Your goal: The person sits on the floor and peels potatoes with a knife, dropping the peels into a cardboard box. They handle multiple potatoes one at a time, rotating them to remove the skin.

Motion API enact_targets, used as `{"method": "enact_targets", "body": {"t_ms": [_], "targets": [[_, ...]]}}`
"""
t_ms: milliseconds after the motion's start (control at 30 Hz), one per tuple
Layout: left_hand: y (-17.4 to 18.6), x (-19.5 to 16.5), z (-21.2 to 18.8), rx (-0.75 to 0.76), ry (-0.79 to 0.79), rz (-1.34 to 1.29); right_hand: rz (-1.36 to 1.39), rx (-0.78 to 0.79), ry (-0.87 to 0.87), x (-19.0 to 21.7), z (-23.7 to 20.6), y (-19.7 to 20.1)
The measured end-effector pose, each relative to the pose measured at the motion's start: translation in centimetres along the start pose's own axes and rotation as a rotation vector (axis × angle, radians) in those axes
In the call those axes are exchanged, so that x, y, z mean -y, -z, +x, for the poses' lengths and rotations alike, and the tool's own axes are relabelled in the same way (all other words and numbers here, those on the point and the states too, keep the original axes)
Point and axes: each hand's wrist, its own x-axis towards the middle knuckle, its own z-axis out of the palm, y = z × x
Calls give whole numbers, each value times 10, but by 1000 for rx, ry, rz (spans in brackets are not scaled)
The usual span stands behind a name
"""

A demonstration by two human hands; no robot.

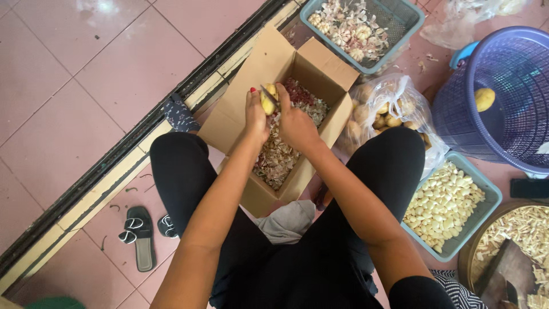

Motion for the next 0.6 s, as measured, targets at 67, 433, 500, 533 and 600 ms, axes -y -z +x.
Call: {"method": "enact_targets", "body": {"t_ms": [67,433,500,533,600], "targets": [[1,-2,-1,17,-38,-8,27,-22,37,-2,0,-1],[3,9,6,91,3,87,-163,-86,-191,-40,20,-11],[7,7,8,83,46,69,-53,-118,-212,-51,20,-1],[9,7,8,75,71,57,32,-152,-173,-56,18,3],[11,4,11,96,165,-106,200,-258,-46,-62,20,3]]}}
